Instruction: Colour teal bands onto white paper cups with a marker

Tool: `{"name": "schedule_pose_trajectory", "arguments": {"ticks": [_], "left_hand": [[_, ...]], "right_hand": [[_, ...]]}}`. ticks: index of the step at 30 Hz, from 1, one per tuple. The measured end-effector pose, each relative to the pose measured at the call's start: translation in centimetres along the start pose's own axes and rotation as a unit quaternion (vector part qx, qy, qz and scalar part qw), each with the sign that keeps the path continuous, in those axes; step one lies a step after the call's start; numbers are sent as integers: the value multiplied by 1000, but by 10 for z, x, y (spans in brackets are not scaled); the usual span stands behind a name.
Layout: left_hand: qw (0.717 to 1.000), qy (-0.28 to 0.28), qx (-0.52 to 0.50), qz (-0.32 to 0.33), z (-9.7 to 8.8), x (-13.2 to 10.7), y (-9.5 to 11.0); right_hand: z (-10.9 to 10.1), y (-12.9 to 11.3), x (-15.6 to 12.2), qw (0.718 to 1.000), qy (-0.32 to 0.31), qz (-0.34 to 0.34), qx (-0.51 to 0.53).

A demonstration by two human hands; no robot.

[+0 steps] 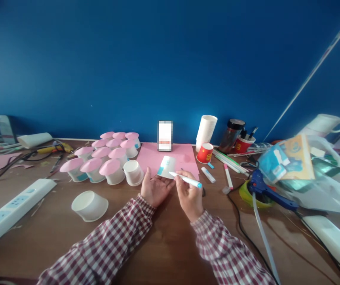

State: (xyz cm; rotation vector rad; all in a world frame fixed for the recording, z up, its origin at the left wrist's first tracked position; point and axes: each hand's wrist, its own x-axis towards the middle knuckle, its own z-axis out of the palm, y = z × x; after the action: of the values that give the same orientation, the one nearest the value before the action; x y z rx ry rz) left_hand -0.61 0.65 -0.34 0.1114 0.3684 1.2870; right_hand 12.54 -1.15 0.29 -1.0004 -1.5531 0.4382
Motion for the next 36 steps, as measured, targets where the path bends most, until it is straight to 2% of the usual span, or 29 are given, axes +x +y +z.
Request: {"name": "schedule_pose_trajectory", "arguments": {"ticks": [10, 21, 28, 36], "left_hand": [[1000, -25, -8, -7, 1, -2, -1], [998, -61, -15, -8, -3, -2, -5], [999, -31, -9, -2, 3, -4, -6], [999, -31, 13, -2, 1, -4, -6]], "right_hand": [[-2, -8, -4, 989, -39, -86, -110], [-1, -7, -3, 983, -45, -110, -138], [-1, -7, -2, 983, -45, -104, -146], [0, -6, -3, 982, -46, -98, -152]]}}
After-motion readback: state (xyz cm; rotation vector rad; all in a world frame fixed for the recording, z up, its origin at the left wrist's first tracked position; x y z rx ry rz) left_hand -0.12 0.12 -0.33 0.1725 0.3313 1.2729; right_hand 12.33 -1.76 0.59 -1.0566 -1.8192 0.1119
